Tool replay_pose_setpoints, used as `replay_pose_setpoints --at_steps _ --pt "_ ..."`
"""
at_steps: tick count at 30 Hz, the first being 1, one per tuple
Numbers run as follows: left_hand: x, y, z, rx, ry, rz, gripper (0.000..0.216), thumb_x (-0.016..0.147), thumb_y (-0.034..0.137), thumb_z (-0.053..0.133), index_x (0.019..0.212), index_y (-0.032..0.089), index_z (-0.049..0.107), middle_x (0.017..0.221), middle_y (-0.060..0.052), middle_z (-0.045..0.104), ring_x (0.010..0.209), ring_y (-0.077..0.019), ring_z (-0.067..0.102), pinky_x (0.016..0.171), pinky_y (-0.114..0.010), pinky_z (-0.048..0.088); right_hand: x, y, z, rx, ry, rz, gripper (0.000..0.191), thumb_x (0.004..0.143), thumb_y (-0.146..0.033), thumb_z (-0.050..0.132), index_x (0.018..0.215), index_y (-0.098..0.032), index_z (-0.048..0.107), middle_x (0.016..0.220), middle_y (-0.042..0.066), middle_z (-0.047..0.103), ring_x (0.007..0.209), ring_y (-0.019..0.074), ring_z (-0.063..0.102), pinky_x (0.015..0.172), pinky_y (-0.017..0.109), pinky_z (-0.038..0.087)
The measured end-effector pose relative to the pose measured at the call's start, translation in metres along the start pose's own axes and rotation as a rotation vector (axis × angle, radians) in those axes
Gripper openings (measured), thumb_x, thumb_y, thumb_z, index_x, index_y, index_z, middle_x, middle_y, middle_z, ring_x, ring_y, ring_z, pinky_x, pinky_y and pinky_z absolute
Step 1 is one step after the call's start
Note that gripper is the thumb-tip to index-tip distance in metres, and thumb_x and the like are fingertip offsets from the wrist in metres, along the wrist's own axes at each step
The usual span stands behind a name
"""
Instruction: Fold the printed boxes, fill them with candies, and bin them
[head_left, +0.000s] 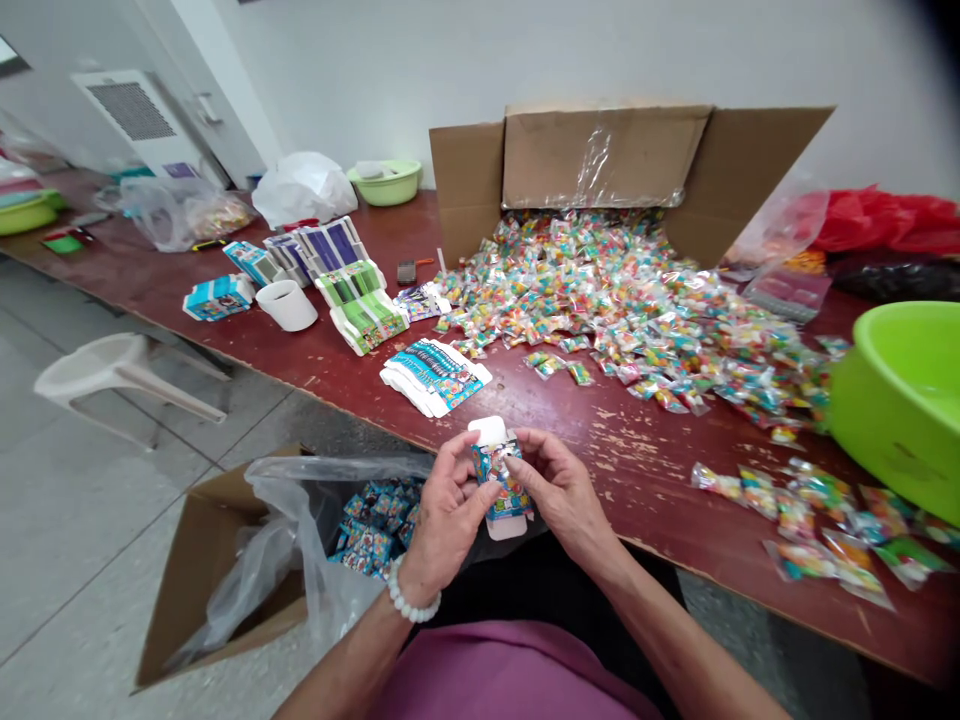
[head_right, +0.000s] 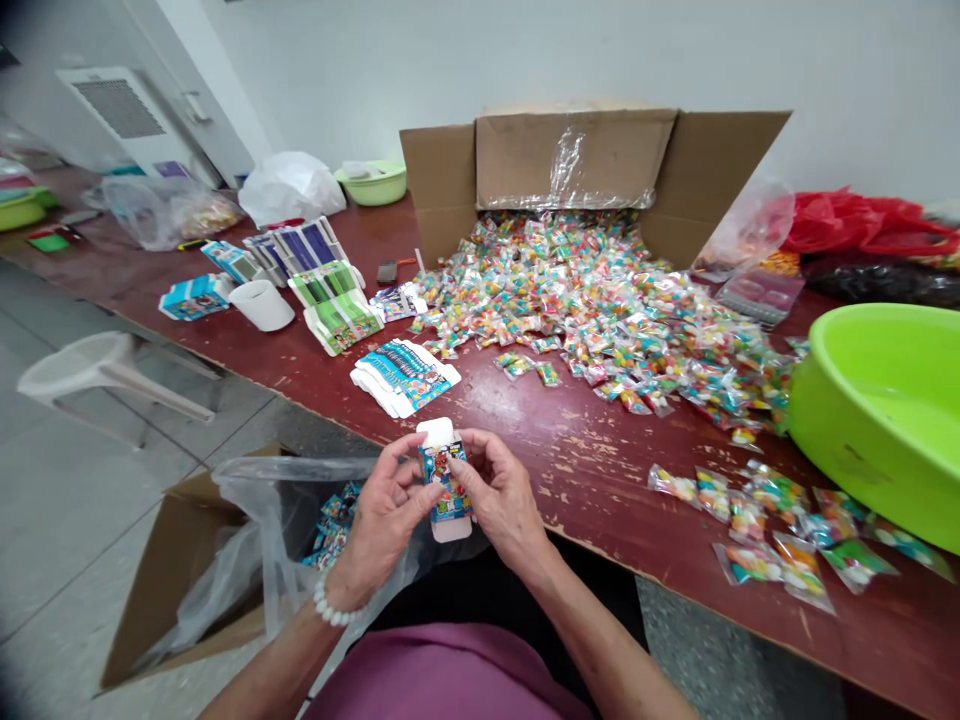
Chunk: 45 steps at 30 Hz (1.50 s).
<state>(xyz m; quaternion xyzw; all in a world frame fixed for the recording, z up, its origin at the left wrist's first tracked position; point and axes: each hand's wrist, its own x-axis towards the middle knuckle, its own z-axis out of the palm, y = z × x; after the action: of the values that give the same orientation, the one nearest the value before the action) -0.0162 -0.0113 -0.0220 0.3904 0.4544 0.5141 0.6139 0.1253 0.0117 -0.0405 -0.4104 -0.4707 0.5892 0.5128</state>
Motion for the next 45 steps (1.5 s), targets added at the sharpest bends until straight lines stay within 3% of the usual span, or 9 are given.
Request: replay_pose_setpoints --at_steps 7,12,15,18,22,28,34,39,45 --pt "0.001 0.008 -0.009 0.058 -0.106 -0.048 0.038 0.082 0.027 0.071 0.117 0.021 0.057 0.110 -0.007 0.069 0.089 -0.0188 0.066 0.077 -0.029 0.054 0.002 -0.015 -0.012 -0.114 0.023 0.018 0.027 0.082 -0.046 0.070 0.091 -0.020 0.070 0.083 0.003 0.068 0.075 0.0168 0.059 0.068 0.028 0.049" --pt "0.000 0.010 -0.011 0.113 -0.190 -0.101 0.028 0.086 0.030 0.067 0.111 0.020 0.060 0.098 -0.005 0.069 0.090 -0.0182 0.063 0.079 -0.027 0.050 0.008 -0.019 -0.021 0.059 -0.083 0.238 0.032 0.069 -0.044 0.083 0.073 -0.016 0.068 0.076 0.001 0.067 0.067 0.0123 0.058 0.066 0.026 0.048" --pt "0.001 0.008 -0.013 0.180 -0.199 -0.060 0.022 0.087 0.030 0.066 0.105 0.019 0.064 0.098 -0.004 0.068 0.091 -0.0167 0.061 0.081 -0.026 0.048 0.010 -0.018 -0.023 0.143 -0.055 0.297 0.037 0.060 -0.035 0.090 0.085 -0.018 0.069 0.076 -0.002 0.067 0.067 0.0106 0.060 0.067 0.025 0.048" --pt "0.001 0.005 -0.013 0.136 -0.140 -0.043 0.026 0.083 0.029 0.071 0.107 0.020 0.063 0.093 -0.002 0.067 0.084 -0.0144 0.061 0.077 -0.024 0.048 0.010 -0.018 -0.024 0.102 -0.116 0.267 0.040 0.063 -0.034 0.089 0.096 -0.019 0.071 0.077 -0.002 0.068 0.068 0.0111 0.061 0.068 0.025 0.048" --pt "-0.001 0.001 -0.010 -0.113 -0.057 -0.164 0.064 0.077 0.028 0.079 0.131 0.028 0.044 0.091 0.001 0.066 0.078 -0.0141 0.065 0.072 -0.025 0.051 0.007 -0.018 -0.025 0.032 -0.126 0.209 0.027 0.070 -0.040 0.083 0.076 -0.017 0.071 0.078 0.003 0.071 0.069 0.0149 0.063 0.066 0.028 0.049" --pt "0.000 -0.014 -0.006 -0.304 -0.245 -0.471 0.056 0.091 0.060 0.050 0.129 0.020 0.052 0.083 -0.007 0.069 0.056 -0.0182 0.067 0.053 -0.029 0.052 0.002 -0.016 -0.026 -0.286 -0.147 -0.014 0.022 0.083 -0.042 0.072 0.086 -0.020 0.075 0.085 0.005 0.070 0.075 0.0181 0.064 0.068 0.030 0.051" --pt "0.003 -0.020 0.000 -0.208 -0.145 -0.472 0.057 0.089 0.065 0.050 0.112 0.014 0.062 0.074 -0.005 0.068 0.048 -0.0140 0.063 0.047 -0.023 0.048 0.006 -0.018 -0.027 -0.156 -0.209 0.161 0.028 0.080 -0.043 0.074 0.091 -0.016 0.071 0.078 0.004 0.071 0.053 0.0129 0.061 0.055 0.028 0.050" --pt "0.003 -0.014 0.001 -0.065 -0.169 -0.379 0.062 0.085 0.069 0.050 0.104 0.013 0.065 0.072 -0.005 0.068 0.047 -0.0131 0.062 0.045 -0.022 0.047 0.011 -0.021 -0.024 -0.031 -0.207 0.261 0.029 0.075 -0.041 0.078 0.082 -0.014 0.070 0.071 0.005 0.072 0.053 0.0145 0.064 0.054 0.028 0.051" --pt "0.001 -0.014 -0.005 -0.072 -0.174 -0.337 0.058 0.088 0.064 0.052 0.115 0.014 0.065 0.074 -0.006 0.069 0.051 -0.0134 0.062 0.049 -0.023 0.049 0.008 -0.023 -0.020 -0.088 -0.222 0.162 0.026 0.081 -0.042 0.073 0.083 -0.016 0.071 0.071 0.004 0.071 0.053 0.0151 0.063 0.053 0.028 0.050"
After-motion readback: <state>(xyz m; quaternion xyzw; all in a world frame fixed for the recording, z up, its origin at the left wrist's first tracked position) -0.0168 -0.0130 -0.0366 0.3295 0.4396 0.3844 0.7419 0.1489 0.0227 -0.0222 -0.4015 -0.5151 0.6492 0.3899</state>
